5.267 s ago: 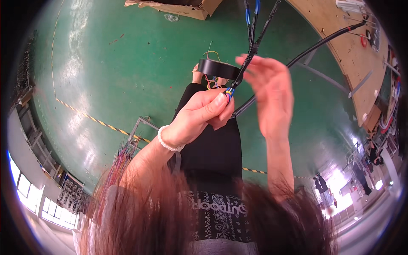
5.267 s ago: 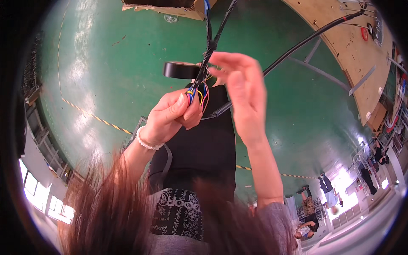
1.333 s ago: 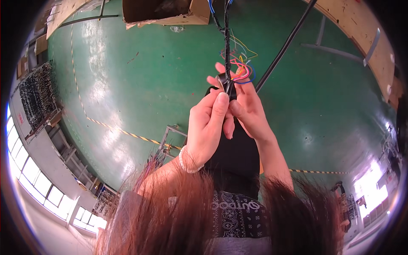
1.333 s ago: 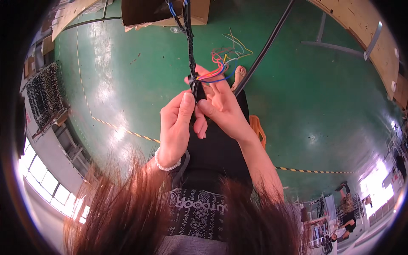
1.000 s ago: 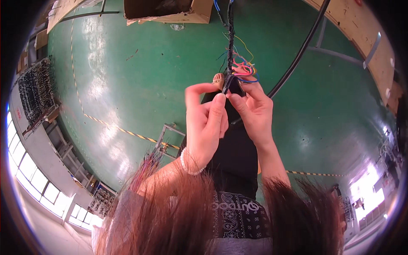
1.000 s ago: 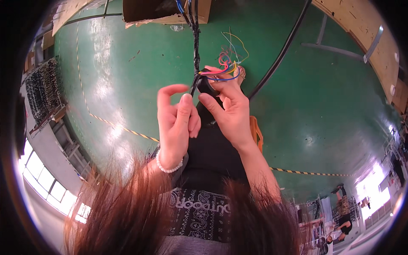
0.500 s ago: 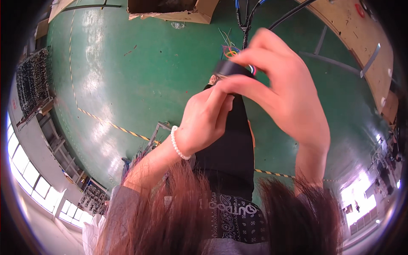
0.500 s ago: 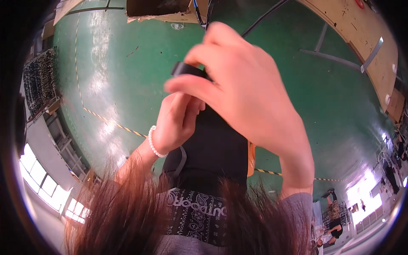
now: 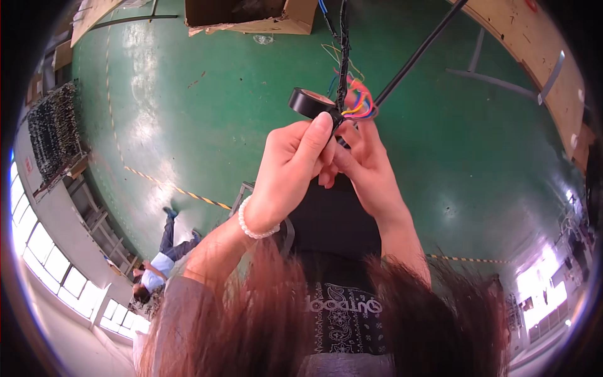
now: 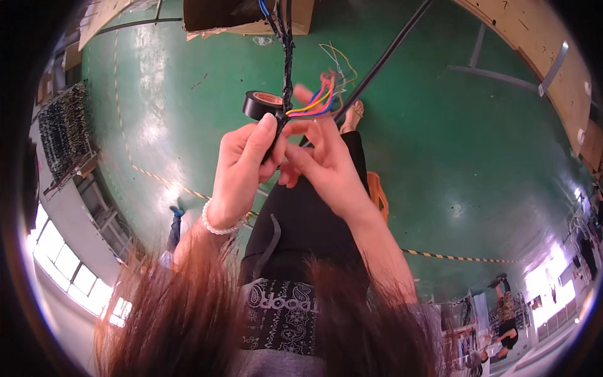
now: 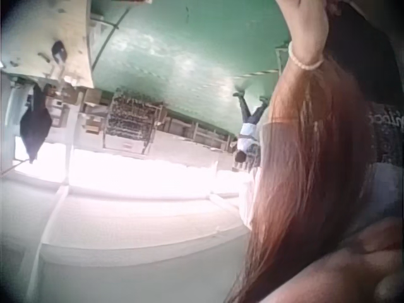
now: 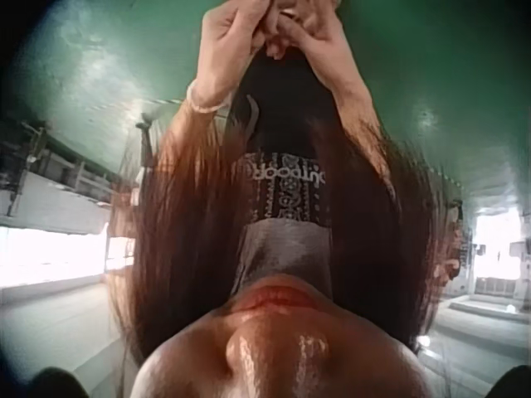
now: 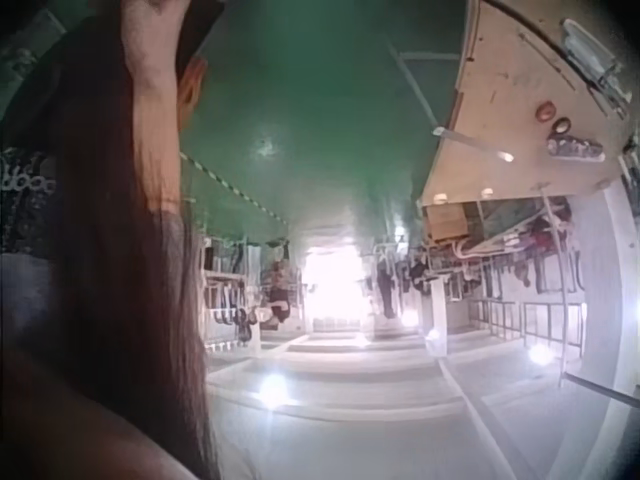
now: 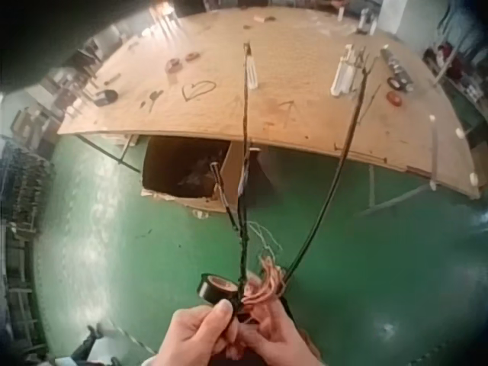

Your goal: Taping electrical wires together to organize a wire harness.

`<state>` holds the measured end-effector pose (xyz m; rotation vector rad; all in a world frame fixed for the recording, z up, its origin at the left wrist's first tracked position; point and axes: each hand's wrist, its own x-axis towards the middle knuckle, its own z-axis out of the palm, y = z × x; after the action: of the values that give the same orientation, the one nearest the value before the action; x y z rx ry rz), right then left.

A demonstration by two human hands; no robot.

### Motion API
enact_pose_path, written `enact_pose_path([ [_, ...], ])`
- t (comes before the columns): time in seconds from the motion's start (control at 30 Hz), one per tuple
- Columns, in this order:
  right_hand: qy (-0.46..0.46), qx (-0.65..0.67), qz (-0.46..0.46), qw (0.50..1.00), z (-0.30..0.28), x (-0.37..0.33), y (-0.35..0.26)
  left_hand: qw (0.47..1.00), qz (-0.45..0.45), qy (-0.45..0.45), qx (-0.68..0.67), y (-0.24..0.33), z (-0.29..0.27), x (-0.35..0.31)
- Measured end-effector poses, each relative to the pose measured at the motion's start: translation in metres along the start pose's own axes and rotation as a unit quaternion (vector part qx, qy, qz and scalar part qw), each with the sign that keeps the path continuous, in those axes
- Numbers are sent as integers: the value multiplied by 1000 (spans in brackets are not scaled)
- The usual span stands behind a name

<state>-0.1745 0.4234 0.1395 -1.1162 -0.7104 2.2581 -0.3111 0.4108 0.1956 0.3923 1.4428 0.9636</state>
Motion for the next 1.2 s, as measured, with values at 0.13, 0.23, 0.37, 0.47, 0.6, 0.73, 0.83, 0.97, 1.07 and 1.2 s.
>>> enact_pose_path([
  [0.13,-93,130,2,987,-17,33,13,997,-42,-36,48,13,-8,-2],
  [0.23,-98,-73,-70,990,-25,37,6,993,-96,-54,38,15,-12,-2],
  [0.37,53,-317,-132,938,-22,-12,-13,990,-76,-59,103,11,-13,-3],
  [0.47,-44,28,-155,987,-19,-35,-29,970,57,-69,226,5,-12,-6],
  [0.6,-53,-23,-228,972,-10,-13,-39,940,106,-69,316,2,-14,-3],
  [0.73,-52,-109,-318,940,-8,21,-34,948,108,-74,291,4,-18,-1],
  [0.83,-23,-96,-295,950,-3,22,-28,938,117,-56,321,3,-19,-2],
  [0.97,98,-151,-283,942,14,17,-31,903,157,-31,398,0,-17,-2],
  [1.07,147,-124,-256,947,23,22,-49,882,175,-11,438,1,-17,-1],
  [1.2,203,-164,-131,956,24,16,-75,883,189,-11,431,4,-14,-4],
])
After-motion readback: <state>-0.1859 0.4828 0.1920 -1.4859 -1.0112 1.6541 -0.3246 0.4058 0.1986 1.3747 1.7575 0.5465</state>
